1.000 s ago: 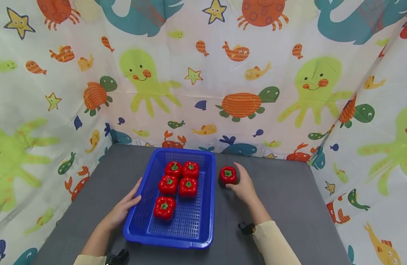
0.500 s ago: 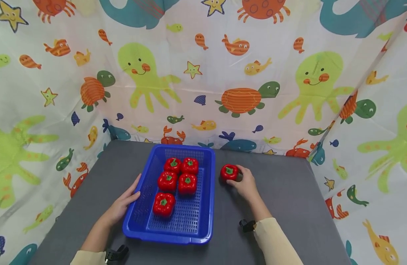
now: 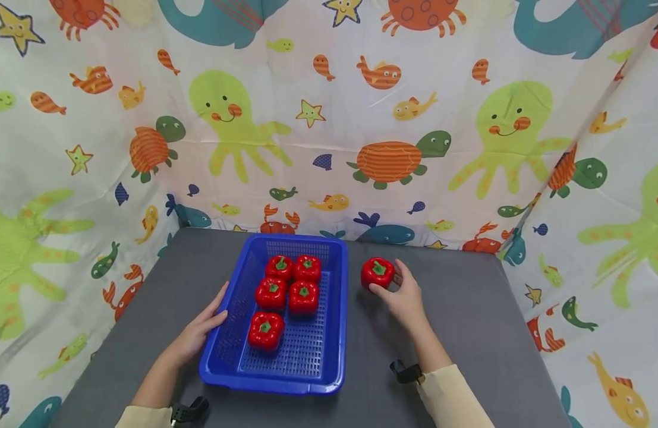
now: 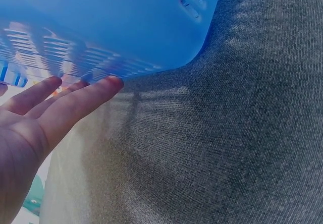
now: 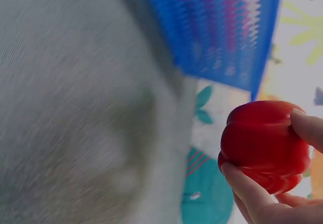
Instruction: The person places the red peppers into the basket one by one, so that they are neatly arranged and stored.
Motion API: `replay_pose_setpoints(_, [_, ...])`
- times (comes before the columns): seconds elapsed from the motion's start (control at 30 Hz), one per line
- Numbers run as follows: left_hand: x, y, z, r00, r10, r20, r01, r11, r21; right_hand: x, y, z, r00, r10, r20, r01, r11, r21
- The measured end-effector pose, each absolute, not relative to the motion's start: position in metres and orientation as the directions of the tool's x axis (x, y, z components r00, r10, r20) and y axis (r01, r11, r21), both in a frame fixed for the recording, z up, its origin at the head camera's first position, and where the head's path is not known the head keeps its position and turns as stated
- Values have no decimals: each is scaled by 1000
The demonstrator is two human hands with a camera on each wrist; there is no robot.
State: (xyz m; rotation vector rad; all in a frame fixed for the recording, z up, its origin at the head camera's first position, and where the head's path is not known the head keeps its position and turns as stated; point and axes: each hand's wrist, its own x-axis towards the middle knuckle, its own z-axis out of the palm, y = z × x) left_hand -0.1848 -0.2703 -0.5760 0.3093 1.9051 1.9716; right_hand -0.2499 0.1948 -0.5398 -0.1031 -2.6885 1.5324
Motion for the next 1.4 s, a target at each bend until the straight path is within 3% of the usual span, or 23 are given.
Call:
replay_pose_setpoints(0.43, [-185,-271,-575,-897,433,-86,-98,-7,995,-211,149,-482,-989,-79,125,-147,418,-896])
replay_pose_setpoints(0.67, [-186,-271,-578,-898,433,-79,-84,8,996,-195,119,-480,-966,-253,60,-151,358,-921])
replay_pose_setpoints(1.0, [-185,-271,-578,-902,423,-90,-91,18,996,-180,85,-495,-914,-379,-145,-60,480,-875])
replay_pose_setpoints(1.4, [-183,-270,-578,-900,422,-112,-133,-21,991,-174,52,-511,-932,-348,-99,-162,645,-747])
